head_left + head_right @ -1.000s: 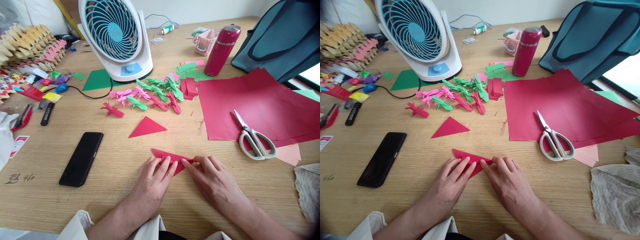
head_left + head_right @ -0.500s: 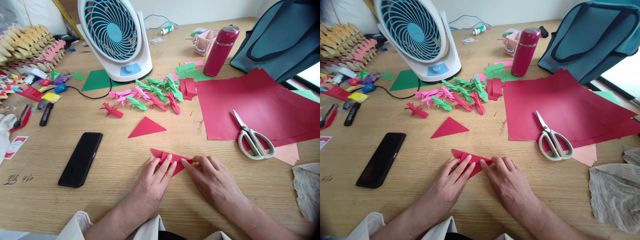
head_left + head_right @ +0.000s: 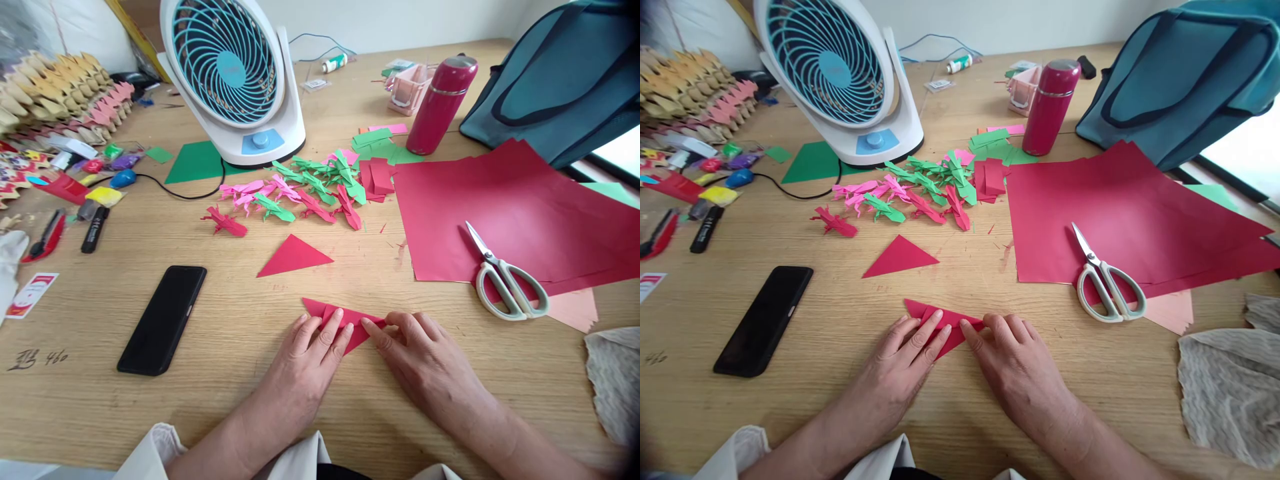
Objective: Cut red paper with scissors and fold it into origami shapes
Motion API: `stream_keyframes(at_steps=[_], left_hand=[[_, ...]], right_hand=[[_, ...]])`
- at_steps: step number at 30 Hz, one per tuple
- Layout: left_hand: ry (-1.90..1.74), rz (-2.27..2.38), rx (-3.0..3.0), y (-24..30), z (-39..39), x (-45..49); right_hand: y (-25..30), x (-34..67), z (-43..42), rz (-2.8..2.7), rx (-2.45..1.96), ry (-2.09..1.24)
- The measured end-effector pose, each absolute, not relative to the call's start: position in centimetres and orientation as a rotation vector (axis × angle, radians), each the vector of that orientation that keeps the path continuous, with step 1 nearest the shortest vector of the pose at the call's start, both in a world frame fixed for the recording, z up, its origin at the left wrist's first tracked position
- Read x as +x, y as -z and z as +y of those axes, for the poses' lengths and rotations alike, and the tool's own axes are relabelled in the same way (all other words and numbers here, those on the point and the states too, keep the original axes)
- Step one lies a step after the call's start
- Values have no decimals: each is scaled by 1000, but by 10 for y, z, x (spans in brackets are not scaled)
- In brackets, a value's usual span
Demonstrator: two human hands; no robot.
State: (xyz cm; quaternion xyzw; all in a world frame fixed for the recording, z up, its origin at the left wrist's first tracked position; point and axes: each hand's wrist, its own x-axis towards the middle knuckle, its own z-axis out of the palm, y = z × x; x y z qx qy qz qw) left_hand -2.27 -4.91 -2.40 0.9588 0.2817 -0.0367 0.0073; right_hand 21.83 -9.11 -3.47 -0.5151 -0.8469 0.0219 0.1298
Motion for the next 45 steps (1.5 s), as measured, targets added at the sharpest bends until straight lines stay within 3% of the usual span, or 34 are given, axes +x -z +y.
stream_keyframes(at_steps=[45], left_hand=[[-71, 1103, 3109, 23, -53, -12]], right_hand=[[24, 214, -95, -2471, -1655, 201]])
